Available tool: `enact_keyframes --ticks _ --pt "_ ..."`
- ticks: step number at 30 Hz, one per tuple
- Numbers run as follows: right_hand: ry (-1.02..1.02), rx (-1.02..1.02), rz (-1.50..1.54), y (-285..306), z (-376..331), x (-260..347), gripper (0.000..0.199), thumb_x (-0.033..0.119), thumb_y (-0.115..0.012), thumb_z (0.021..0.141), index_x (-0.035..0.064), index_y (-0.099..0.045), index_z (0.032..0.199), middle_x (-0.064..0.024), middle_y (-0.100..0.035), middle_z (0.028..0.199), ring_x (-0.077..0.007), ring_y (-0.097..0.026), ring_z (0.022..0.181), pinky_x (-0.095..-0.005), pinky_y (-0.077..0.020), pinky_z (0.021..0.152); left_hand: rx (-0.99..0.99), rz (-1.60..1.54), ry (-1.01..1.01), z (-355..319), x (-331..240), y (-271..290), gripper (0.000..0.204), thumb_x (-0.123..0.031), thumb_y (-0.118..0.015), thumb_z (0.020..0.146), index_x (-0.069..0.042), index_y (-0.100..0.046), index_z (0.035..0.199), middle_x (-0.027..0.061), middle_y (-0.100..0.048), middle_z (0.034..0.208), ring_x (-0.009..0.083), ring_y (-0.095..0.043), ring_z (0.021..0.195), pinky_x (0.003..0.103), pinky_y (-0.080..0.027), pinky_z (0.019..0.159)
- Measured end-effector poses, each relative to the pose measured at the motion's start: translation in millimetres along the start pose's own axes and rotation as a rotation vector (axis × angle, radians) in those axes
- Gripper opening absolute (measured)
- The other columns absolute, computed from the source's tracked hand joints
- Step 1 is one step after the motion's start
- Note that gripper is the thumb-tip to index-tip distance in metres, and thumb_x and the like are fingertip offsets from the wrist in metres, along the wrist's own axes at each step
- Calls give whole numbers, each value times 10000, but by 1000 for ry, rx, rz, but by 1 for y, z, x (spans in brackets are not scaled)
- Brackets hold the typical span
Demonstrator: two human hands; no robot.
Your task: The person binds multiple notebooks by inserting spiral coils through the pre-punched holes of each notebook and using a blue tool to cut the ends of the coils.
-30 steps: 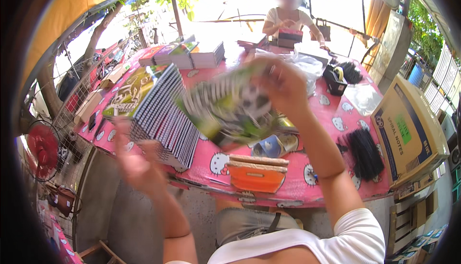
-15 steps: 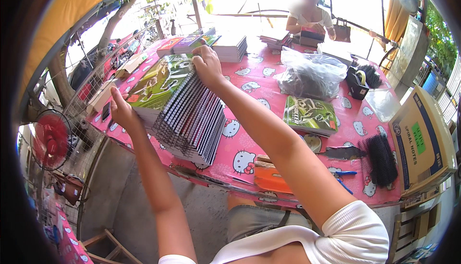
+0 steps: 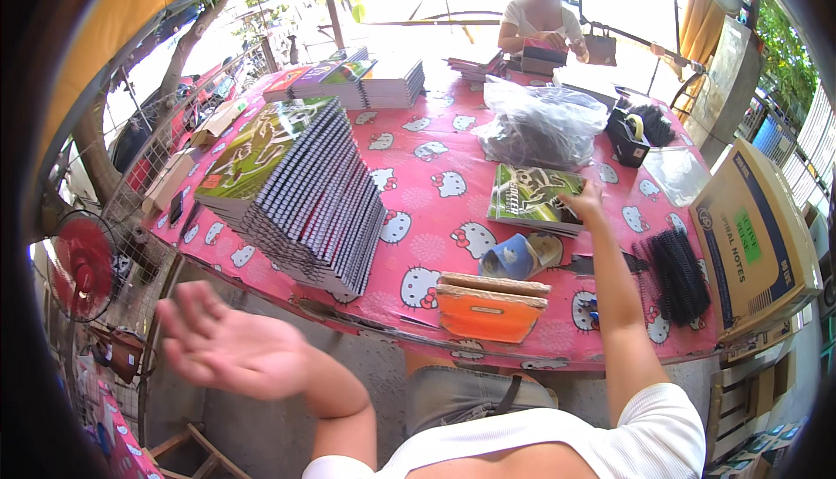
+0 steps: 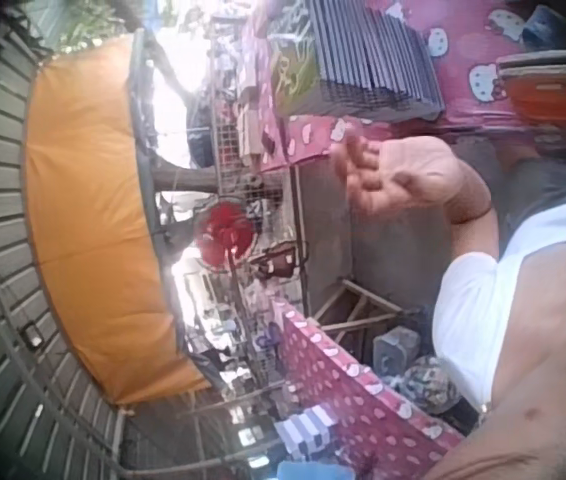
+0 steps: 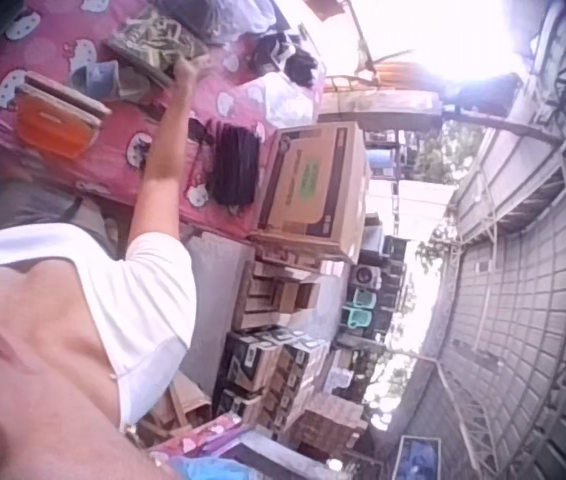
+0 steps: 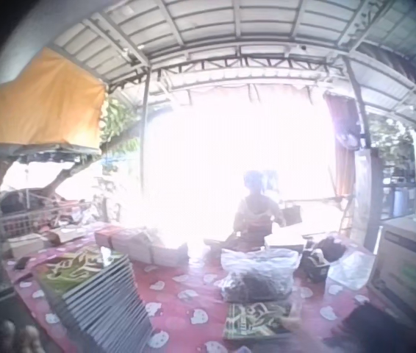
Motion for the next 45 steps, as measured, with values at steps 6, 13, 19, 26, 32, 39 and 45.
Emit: enact_keyframes --ticks 6,13,19,26,32,39,45 --pt "-104 -90 -469 26 -9 -36 927 590 -778 618 -29 -466 1233 -245 -481 1270 -338 -427 1209 -430 -398 953 760 -57 870 -177 3 -80 460 -137 -641 835 -22 -423 1223 154 -457 1273 273 -524 1086 381 -405 961" --pt "-227 432 338 8 -6 -56 328 293 -746 764 -12 -649 831 -130 -642 657 -217 -631 559 -358 -496 504 1024 83 931 -234 19 -92 445 -159 -667 824 -16 -480 1202 165 -461 1270 259 -539 1073 354 -463 884" --pt "268 -80 -209 66 -42 8 380 171 -705 759 -45 -581 1046 -238 -663 919 -372 -649 876 -424 -510 761 750 -82 1341 -237 38 -75 434 -137 -659 845 -10 -478 1218 141 -453 1300 234 -549 1078 306 -469 875" --pt "249 -40 -250 60 -29 -3 356 120 -662 794 -2 -497 1085 -260 -644 892 -429 -622 902 -473 -491 755 763 -75 1256 -238 31 -86 447 -82 -648 854 -6 -448 1246 146 -401 1352 251 -536 1114 317 -469 884" --pt "316 140 639 109 -169 48 284 35 -592 870 23 -469 1126 -132 -639 805 -224 -656 742 -298 -515 632 777 114 1105 -208 35 -88 325 -60 -654 848 18 -540 1143 114 -574 1132 190 -591 952 281 -483 763" --pt "827 366 364 87 -239 52 445 -30 -588 838 48 -441 1251 -179 -639 954 -318 -631 895 -368 -496 733 1008 -56 1053 -172 33 -72 207 12 -610 856 26 -596 1062 41 -642 902 105 -570 817 237 -447 714" --pt "470 580 332 46 -260 8 521 92 -709 778 22 -445 1222 -212 -591 1106 -385 -569 1028 -409 -461 852 553 -135 1425 -223 37 -25 641 68 -708 749 0 -389 1300 89 -552 1143 160 -534 1014 291 -386 953"
Point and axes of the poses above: each hand's wrist, its own z-axis towards the middle knuckle, its own y-axis out of the back of the hand, x = y × z, the point moved 5 cm from there along z, towards the middle knuckle
